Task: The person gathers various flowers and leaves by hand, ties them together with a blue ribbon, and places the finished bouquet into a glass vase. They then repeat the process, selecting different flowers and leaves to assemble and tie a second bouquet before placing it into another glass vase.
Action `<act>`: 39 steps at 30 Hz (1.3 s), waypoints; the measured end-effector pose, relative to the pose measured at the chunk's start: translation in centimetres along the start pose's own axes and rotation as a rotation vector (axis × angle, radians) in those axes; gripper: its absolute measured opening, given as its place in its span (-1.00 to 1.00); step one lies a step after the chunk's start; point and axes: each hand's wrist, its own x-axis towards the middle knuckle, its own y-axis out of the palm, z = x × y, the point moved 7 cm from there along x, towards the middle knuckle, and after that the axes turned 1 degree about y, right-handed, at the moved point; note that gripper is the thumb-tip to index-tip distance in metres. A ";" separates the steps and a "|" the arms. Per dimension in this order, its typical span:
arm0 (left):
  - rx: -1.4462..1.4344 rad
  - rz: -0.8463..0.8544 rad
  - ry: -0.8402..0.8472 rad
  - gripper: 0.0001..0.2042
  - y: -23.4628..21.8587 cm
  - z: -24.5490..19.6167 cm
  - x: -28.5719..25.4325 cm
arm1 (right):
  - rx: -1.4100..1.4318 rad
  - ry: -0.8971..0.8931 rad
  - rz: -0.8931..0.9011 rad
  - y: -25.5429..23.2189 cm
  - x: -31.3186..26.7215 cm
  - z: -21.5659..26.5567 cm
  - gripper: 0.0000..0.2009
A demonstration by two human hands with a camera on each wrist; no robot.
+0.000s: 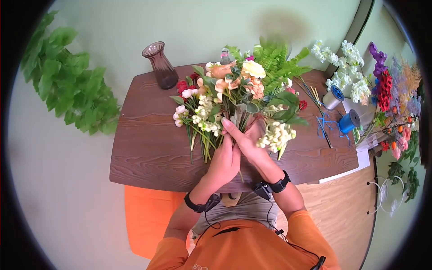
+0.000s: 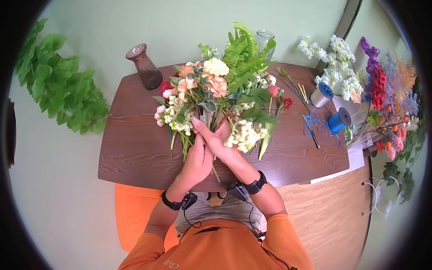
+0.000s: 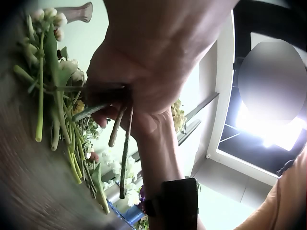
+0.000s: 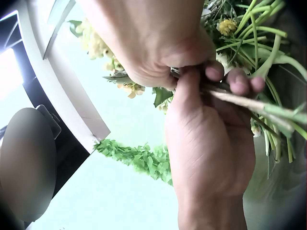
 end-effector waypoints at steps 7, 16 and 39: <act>-0.249 -0.192 0.049 -0.72 -1.3 0.4 -0.1 | -0.625 -0.470 0.064 -1.1 -1.1 1.6 -0.58; -0.077 -0.205 0.064 -0.67 -1.5 -0.6 -0.1 | 0.026 -0.178 -0.138 -2.2 -1.4 1.4 -0.84; -0.791 -0.105 -0.072 -0.75 -1.6 0.0 -0.5 | -0.161 -0.190 -0.057 -2.3 -0.7 0.7 -0.83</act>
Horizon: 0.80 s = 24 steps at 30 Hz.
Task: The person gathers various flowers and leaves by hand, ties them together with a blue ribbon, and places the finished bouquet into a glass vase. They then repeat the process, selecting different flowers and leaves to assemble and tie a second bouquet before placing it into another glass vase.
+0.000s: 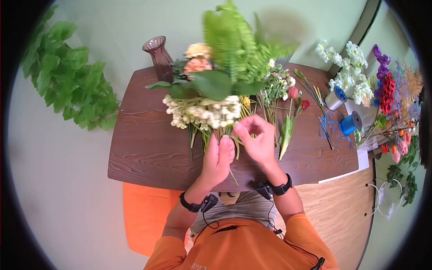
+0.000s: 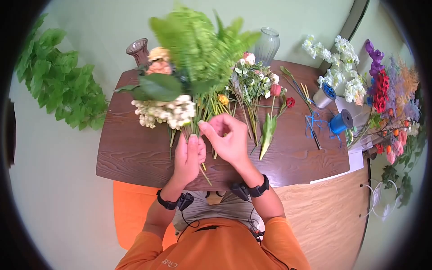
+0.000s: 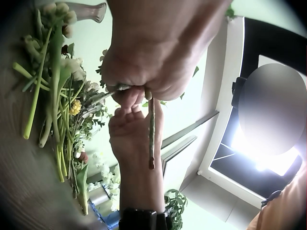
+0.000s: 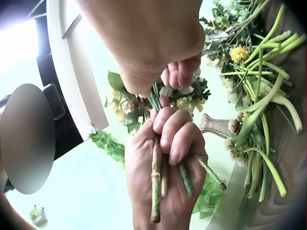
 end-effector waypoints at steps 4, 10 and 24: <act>-0.102 0.136 -0.134 -0.73 0.8 -0.7 -0.1 | 0.421 0.195 0.381 1.9 1.4 0.1 -0.55; -0.166 0.333 -0.313 -0.76 0.7 1.0 -1.0 | 0.773 0.498 0.741 5.3 0.3 0.0 -0.56; -0.075 0.363 -0.378 -0.78 0.3 2.2 -2.0 | 0.434 0.519 0.392 4.7 0.8 -1.7 -0.71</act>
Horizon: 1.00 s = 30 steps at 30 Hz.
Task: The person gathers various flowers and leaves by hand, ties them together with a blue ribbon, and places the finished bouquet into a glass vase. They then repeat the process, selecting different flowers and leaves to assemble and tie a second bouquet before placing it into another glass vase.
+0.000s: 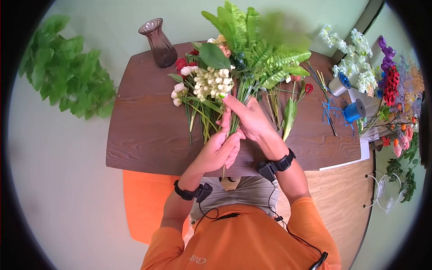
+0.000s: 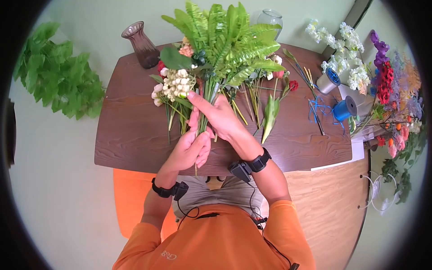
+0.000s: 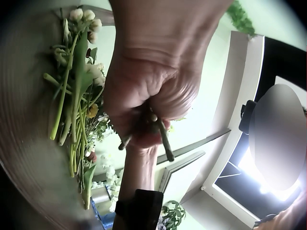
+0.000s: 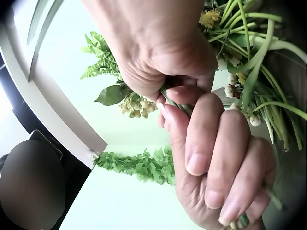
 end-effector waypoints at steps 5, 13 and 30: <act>-0.219 -0.001 0.018 -0.65 0.4 0.8 -0.3 | -0.007 0.025 -0.090 0.1 -0.3 0.3 -0.65; -0.297 0.029 0.055 -0.63 0.5 0.6 -0.4 | -0.040 -0.070 -0.104 -0.2 -0.4 0.1 -0.67; -0.472 0.079 -0.060 -0.44 0.2 -0.3 0.1 | -0.072 -0.096 -0.119 0.3 -1.0 1.2 -0.68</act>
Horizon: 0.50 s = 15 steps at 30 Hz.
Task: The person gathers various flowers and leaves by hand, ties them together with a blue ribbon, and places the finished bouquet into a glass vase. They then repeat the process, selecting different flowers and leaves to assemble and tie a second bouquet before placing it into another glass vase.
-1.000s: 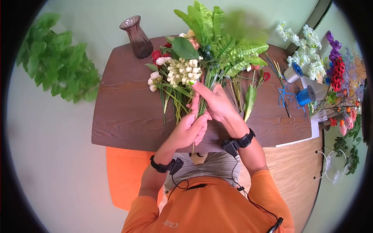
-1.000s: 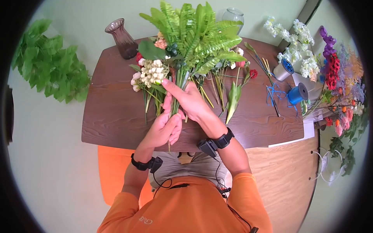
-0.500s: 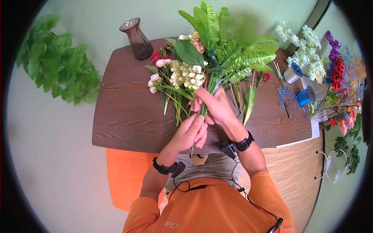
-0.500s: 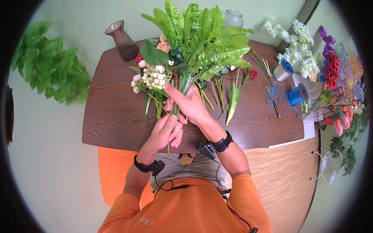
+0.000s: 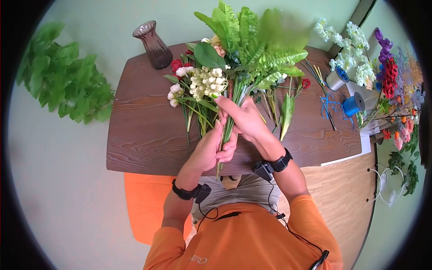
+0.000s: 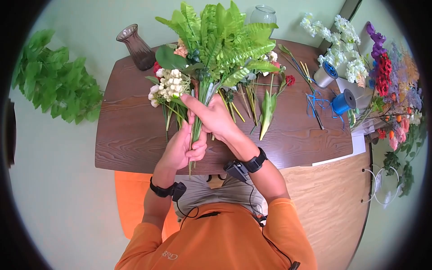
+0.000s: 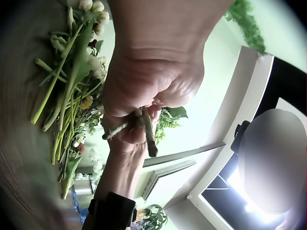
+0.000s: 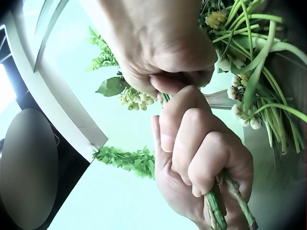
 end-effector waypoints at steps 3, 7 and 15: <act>0.134 -0.068 -0.025 -0.58 0.0 0.2 -0.2 | -0.018 0.026 -0.016 0.0 -0.3 -0.2 -0.68; 0.266 -0.131 -0.007 -0.76 0.3 0.6 -0.6 | -0.054 -0.157 0.012 0.7 -0.2 0.1 -0.70; 0.440 -0.371 0.230 -0.69 0.5 -1.8 -2.7 | -0.239 -0.093 0.340 2.8 -1.3 0.4 -0.75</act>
